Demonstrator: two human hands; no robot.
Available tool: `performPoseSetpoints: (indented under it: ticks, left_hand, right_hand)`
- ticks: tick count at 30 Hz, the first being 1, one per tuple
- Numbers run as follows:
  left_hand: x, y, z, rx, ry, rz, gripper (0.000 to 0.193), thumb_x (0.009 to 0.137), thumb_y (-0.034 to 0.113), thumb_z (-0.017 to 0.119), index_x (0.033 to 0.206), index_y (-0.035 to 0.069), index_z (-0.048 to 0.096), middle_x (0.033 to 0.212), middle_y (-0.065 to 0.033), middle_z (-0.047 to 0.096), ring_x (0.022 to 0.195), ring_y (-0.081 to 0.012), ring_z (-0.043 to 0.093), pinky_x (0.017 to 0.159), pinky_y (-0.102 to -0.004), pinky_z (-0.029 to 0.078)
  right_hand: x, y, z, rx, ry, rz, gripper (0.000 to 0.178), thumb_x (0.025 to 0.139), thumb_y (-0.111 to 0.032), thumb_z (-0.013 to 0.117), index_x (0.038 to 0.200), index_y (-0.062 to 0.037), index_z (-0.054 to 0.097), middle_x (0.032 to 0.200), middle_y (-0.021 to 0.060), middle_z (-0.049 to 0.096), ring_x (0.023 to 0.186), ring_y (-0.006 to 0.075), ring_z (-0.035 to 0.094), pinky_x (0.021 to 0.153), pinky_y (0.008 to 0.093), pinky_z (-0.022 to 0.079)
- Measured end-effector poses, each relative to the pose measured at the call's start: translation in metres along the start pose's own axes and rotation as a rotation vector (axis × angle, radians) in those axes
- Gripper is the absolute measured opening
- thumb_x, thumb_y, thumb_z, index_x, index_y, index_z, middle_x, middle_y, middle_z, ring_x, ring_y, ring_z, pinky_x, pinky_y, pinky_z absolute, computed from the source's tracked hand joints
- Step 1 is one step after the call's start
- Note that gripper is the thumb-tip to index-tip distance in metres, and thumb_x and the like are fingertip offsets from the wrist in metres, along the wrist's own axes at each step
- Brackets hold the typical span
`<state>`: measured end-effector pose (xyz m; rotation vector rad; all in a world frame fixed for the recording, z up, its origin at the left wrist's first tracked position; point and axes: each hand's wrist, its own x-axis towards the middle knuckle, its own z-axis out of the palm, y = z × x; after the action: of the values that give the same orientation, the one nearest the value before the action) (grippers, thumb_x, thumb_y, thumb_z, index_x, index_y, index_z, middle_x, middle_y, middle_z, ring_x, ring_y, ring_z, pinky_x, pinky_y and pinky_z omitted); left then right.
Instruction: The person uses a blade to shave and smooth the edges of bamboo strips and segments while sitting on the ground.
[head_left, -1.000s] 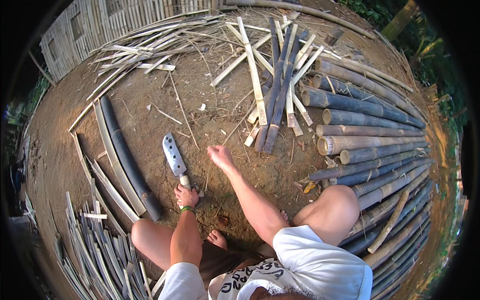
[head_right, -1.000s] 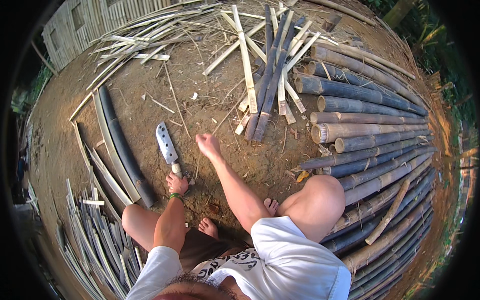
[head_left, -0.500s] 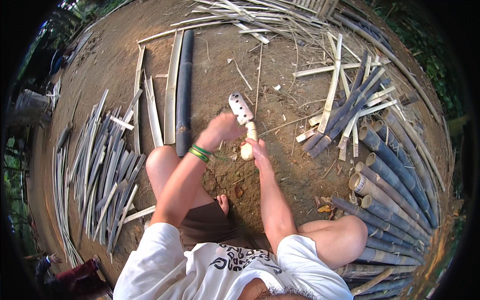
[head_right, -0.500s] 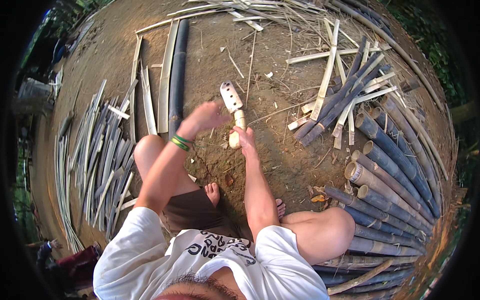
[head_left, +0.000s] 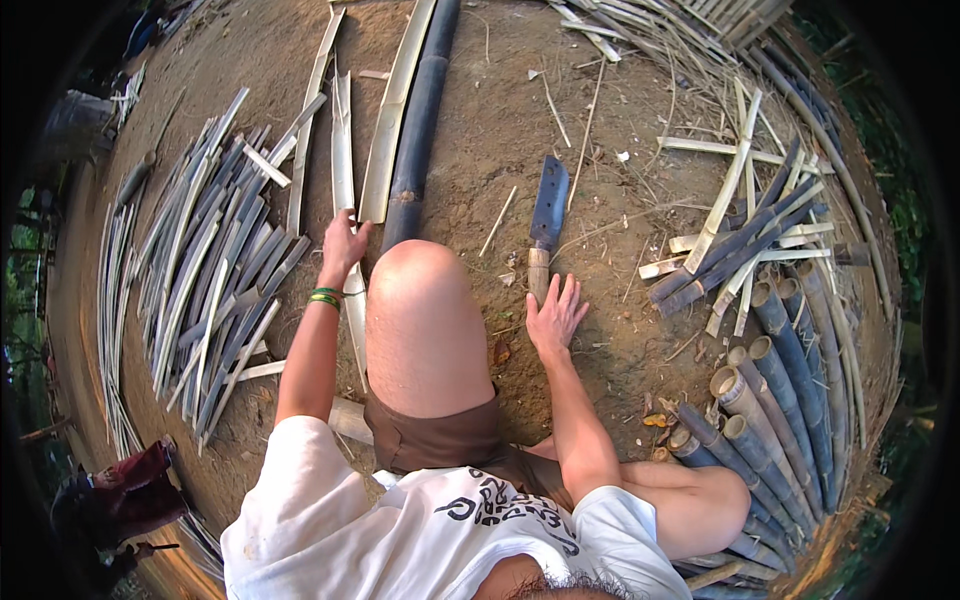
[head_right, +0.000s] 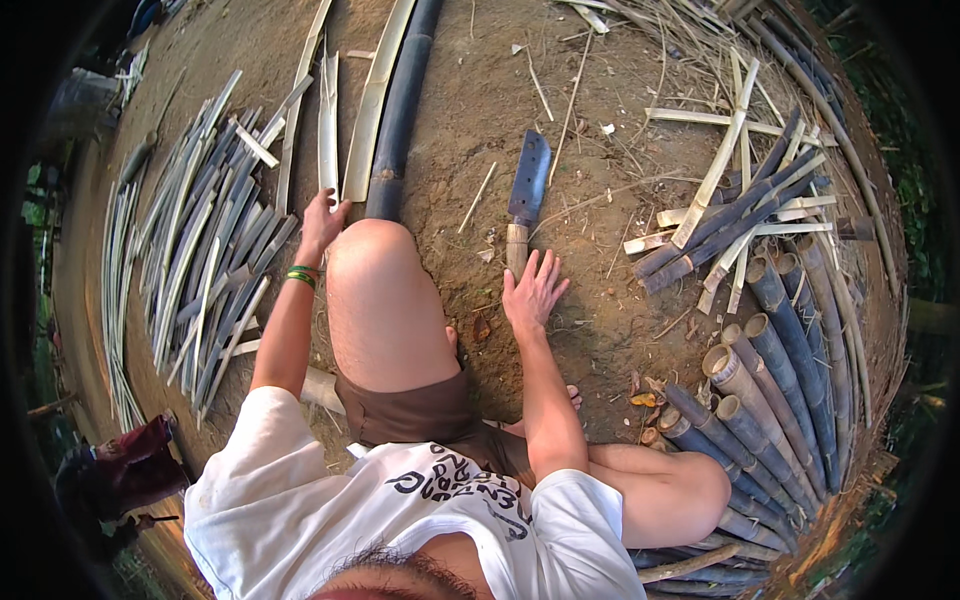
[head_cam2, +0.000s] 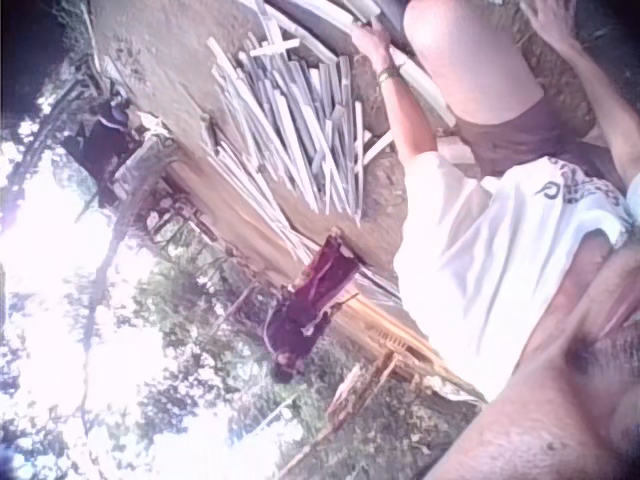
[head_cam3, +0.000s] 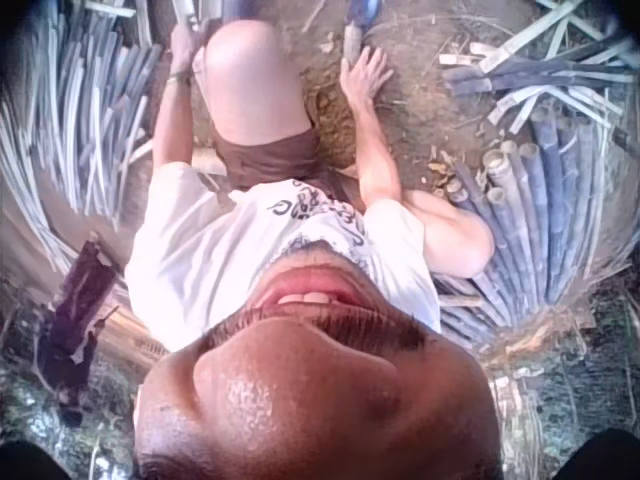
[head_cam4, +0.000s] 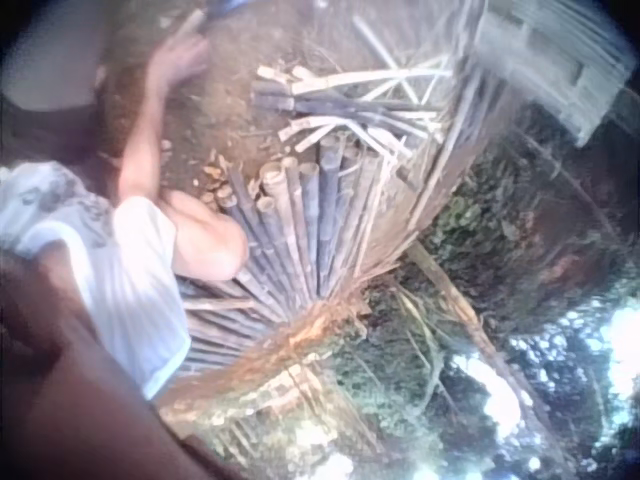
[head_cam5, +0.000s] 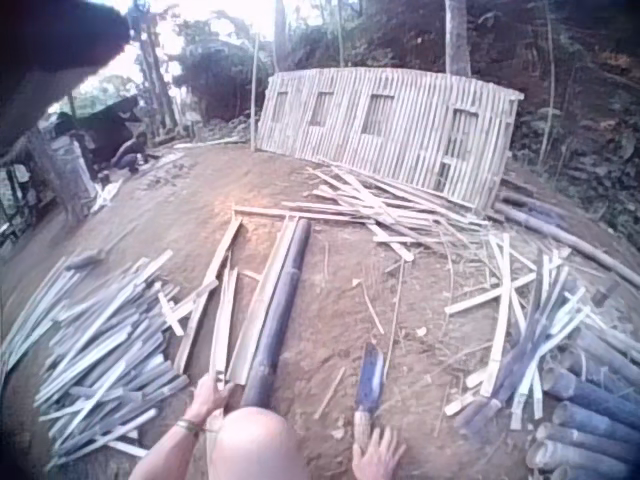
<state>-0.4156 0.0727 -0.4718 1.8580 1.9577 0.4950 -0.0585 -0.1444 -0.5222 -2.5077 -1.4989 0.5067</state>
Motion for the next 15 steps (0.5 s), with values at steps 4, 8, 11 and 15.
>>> performPoseSetpoints:
  ticks: [4,8,11,15]
  left_hand:
    - [-0.026,-0.004,0.042,0.093,0.152,0.079,0.058,0.086,0.033,0.075,0.129,-0.002,0.059,0.124,-0.0260,0.061,0.115,-0.0427,0.058,0.101,-0.0478,0.047]
    - [-0.006,-0.009,0.061,0.125,0.317,0.129,0.057,0.085,0.035,0.075,0.128,0.001,0.059,0.124,-0.0220,0.060,0.116,-0.0403,0.056,0.098,-0.0485,0.047]
    - [0.008,0.012,0.071,0.146,0.268,0.112,0.055,0.085,0.039,0.075,0.123,0.002,0.060,0.119,-0.0198,0.059,0.114,-0.0384,0.056,0.094,-0.0486,0.047]
    - [-0.005,0.059,0.083,0.192,0.248,-0.041,0.072,0.080,0.049,0.079,0.129,0.001,0.055,0.122,-0.0202,0.057,0.114,-0.0384,0.055,0.092,-0.0496,0.048]
  right_hand:
    - [-0.003,-0.004,0.020,0.013,-0.053,0.072,0.077,0.101,-0.045,0.052,0.159,-0.0039,0.023,0.166,0.0202,0.015,0.154,0.0408,0.013,0.118,0.0714,0.011]
    - [-0.001,-0.021,0.019,-0.003,-0.094,0.106,0.078,0.101,-0.045,0.054,0.158,-0.0030,0.023,0.166,0.0209,0.012,0.153,0.0433,0.013,0.117,0.0718,0.013]
    - [-0.001,-0.023,0.020,-0.050,-0.097,0.119,0.078,0.100,-0.045,0.055,0.158,-0.0028,0.024,0.166,0.0210,0.012,0.153,0.0431,0.013,0.117,0.0717,0.014]
    - [-0.002,-0.015,0.033,-0.094,-0.042,0.095,0.076,0.100,-0.045,0.057,0.156,-0.0025,0.027,0.165,0.0218,0.014,0.153,0.0428,0.013,0.117,0.0719,0.017]
